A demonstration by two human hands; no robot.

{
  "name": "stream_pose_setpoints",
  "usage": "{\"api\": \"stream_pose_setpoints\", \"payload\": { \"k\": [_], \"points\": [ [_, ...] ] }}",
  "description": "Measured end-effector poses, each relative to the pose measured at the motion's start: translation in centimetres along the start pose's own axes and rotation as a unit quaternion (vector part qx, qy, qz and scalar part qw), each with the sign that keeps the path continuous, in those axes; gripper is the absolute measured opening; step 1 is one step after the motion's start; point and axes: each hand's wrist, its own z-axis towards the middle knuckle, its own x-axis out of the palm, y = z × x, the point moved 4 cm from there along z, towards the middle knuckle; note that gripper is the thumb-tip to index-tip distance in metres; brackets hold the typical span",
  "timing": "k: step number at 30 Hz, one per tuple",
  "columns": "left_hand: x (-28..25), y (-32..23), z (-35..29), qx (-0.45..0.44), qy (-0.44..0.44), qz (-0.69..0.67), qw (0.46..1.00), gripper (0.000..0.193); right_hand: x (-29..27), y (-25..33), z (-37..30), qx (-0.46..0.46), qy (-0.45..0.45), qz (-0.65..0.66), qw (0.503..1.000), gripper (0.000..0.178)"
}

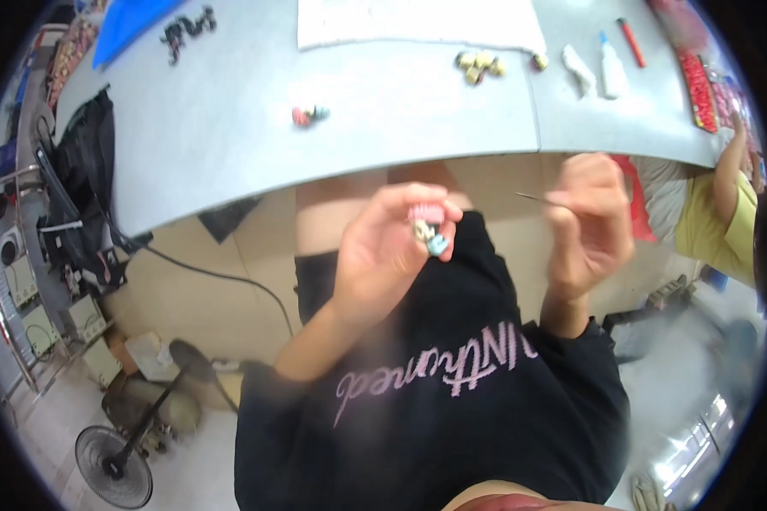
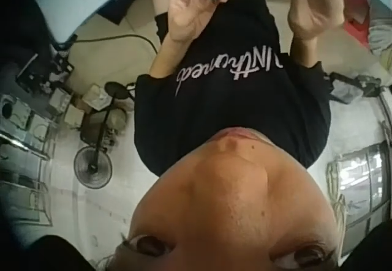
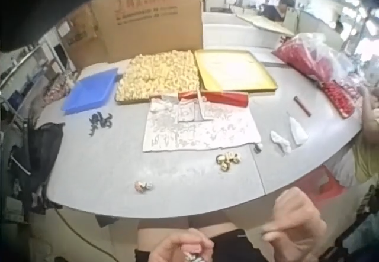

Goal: Assembling and finishing small toy figurines using glue and a small scraping tool.

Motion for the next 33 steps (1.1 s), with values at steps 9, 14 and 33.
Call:
{"api": "stream_pose_setpoints", "payload": {
  "k": [9, 14, 33],
  "points": [
    [-0.7, -1.2, 2.0, 0.083, -0.029, 0.204, 0.975, 0.033, 4.6, -1.0, 0.8, 0.248, 0.154, 0.107, 0.951, 0.011],
    [0.0, -1.9, 2.3, 0.130, -0.017, 0.174, 0.976, 0.035, 4.9, 0.8, 2.1, 0.177, 0.157, 0.113, 0.965, 0.013],
    [-1.1, -4.1, 3.2, 0.182, -0.065, 0.125, 0.973, 0.028, 6.0, 0.1, 2.3, 0.176, 0.188, 0.083, 0.963, 0.023]
  ]
}}
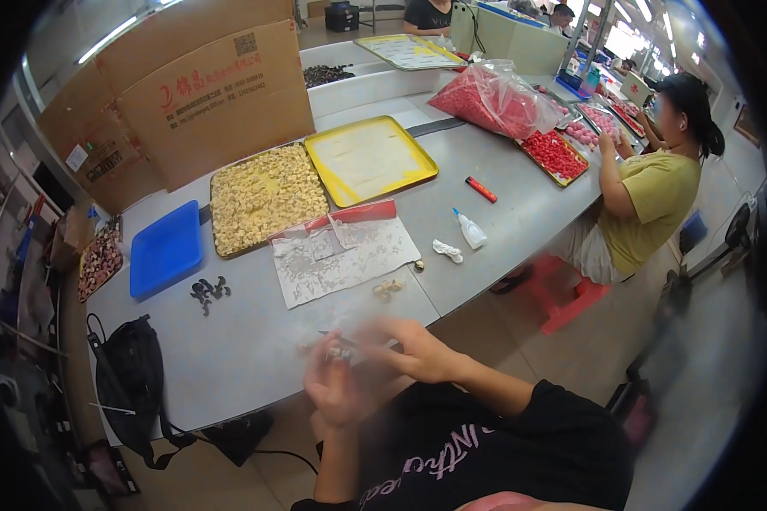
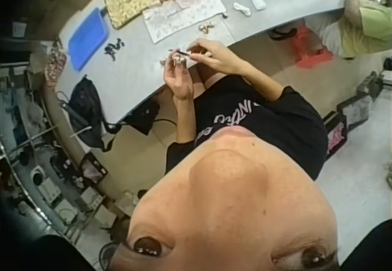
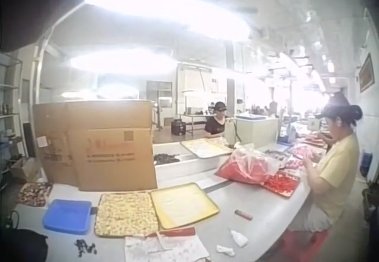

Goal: Assembling and finishing small toy figurines using glue and a small scraping tool.

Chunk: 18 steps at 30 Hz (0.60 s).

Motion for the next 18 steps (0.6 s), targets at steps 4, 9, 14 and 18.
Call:
{"api": "stream_pose_setpoints", "payload": {
  "k": [4, 9, 14, 18],
  "points": [
    [0.1, 0.0, 0.0, -0.006, 0.010, -0.007, 1.000, 0.029, 0.8, -0.3, 0.1, -0.004, 0.023, 0.029, 0.999, 0.020],
    [0.5, -0.3, 0.0, 0.006, -0.026, 0.024, 0.999, 0.032, 1.0, -0.6, 0.4, 0.009, 0.018, 0.034, 0.999, 0.017],
    [0.0, -0.1, 0.0, 0.012, -0.031, 0.053, 0.998, 0.030, 1.0, -0.6, 0.6, 0.001, 0.007, 0.019, 1.000, 0.016],
    [-0.8, 0.1, 0.1, 0.016, -0.028, 0.051, 0.998, 0.031, 0.7, -0.8, 0.6, 0.028, -0.019, 0.014, 0.999, 0.012]
  ]
}}
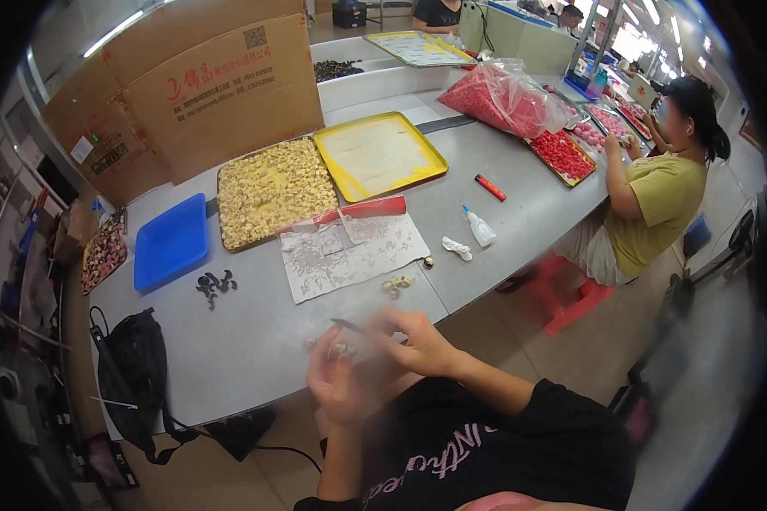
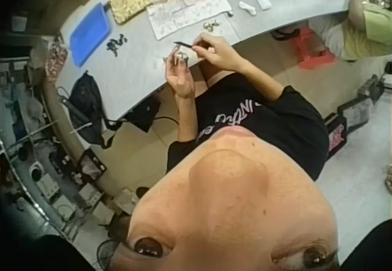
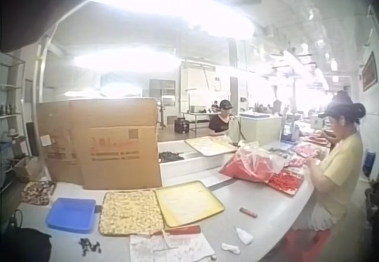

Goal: Assembling and finishing small toy figurines using glue and a small scraping tool.

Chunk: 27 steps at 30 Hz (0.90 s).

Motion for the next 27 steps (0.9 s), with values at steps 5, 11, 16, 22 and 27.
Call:
{"api": "stream_pose_setpoints", "payload": {
  "k": [5, 11, 16, 22, 27],
  "points": [
    [-0.3, -0.1, 0.2, 0.010, -0.007, 0.015, 1.000, 0.033, -0.9, -0.1, 0.3, 0.030, -0.046, 0.078, 0.995, 0.009],
    [-0.6, 0.3, 0.1, 0.002, 0.012, 0.037, 0.999, 0.031, -1.1, -0.3, 0.4, -0.004, -0.071, 0.082, 0.994, 0.009],
    [-0.4, 0.2, 0.1, 0.003, 0.008, 0.107, 0.994, 0.030, -1.1, -0.3, 0.8, 0.025, -0.038, 0.009, 0.999, 0.015],
    [-0.5, 0.4, 0.4, 0.030, 0.008, 0.141, 0.990, 0.027, -1.5, -0.8, 0.9, -0.009, -0.041, -0.006, 0.999, 0.019],
    [-0.7, 0.5, 0.5, 0.037, 0.007, 0.152, 0.988, 0.026, -1.4, -0.5, 1.2, -0.013, -0.024, -0.003, 1.000, 0.020]
  ]
}}
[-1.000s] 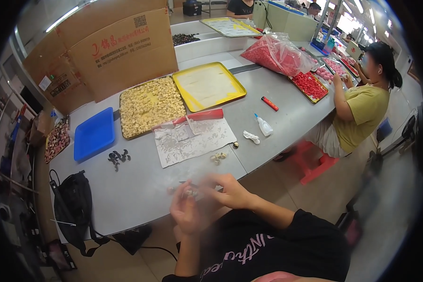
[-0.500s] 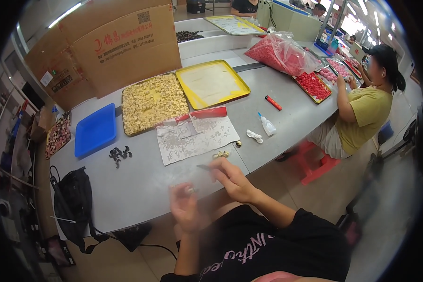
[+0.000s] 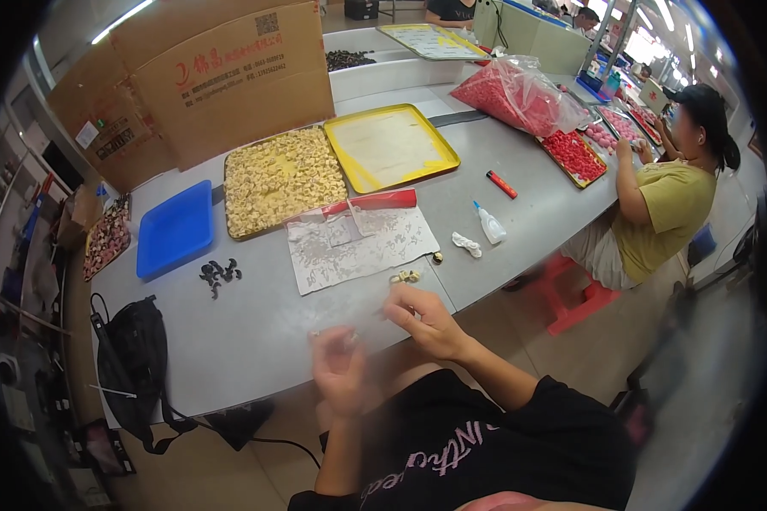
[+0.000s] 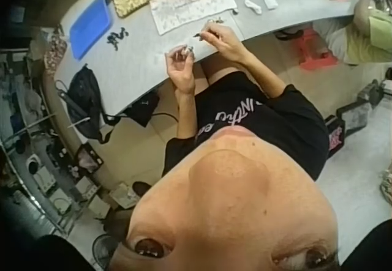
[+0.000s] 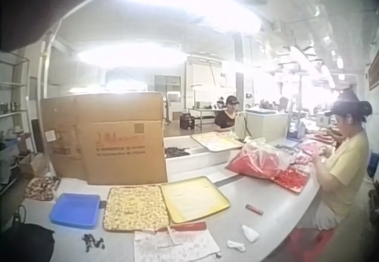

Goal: Assembling and finishing small toy figurines using glue and a small scraping tool.

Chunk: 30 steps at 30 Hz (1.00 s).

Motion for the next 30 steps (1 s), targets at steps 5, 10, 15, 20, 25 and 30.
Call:
{"api": "stream_pose_setpoints", "payload": {
  "k": [5, 10, 15, 20, 25, 30],
  "points": [
    [0.1, 0.3, 0.5, -0.014, -0.008, -0.011, 1.000, 0.026, -0.5, 0.0, 0.9, -0.017, -0.006, -0.017, 1.000, 0.017],
    [0.4, -0.1, 1.6, 0.004, -0.010, -0.019, 1.000, 0.024, -1.0, 0.2, 2.3, -0.041, 0.002, -0.039, 0.998, 0.015],
    [1.0, -0.8, 3.2, -0.018, -0.001, -0.037, 0.999, 0.024, -1.6, 0.7, 3.8, -0.061, 0.009, -0.061, 0.996, 0.019],
    [1.8, -0.2, 4.4, -0.009, -0.005, -0.021, 1.000, 0.024, -2.1, 0.7, 5.3, -0.087, 0.006, -0.078, 0.993, 0.018],
    [3.1, 0.2, 5.1, -0.010, 0.006, -0.020, 1.000, 0.026, -3.1, -0.4, 7.4, -0.085, -0.006, -0.100, 0.991, 0.019],
    [3.3, 1.3, 5.3, -0.002, 0.012, 0.002, 1.000, 0.028, -3.3, -1.4, 8.7, -0.084, 0.004, -0.088, 0.993, 0.019]
  ]
}}
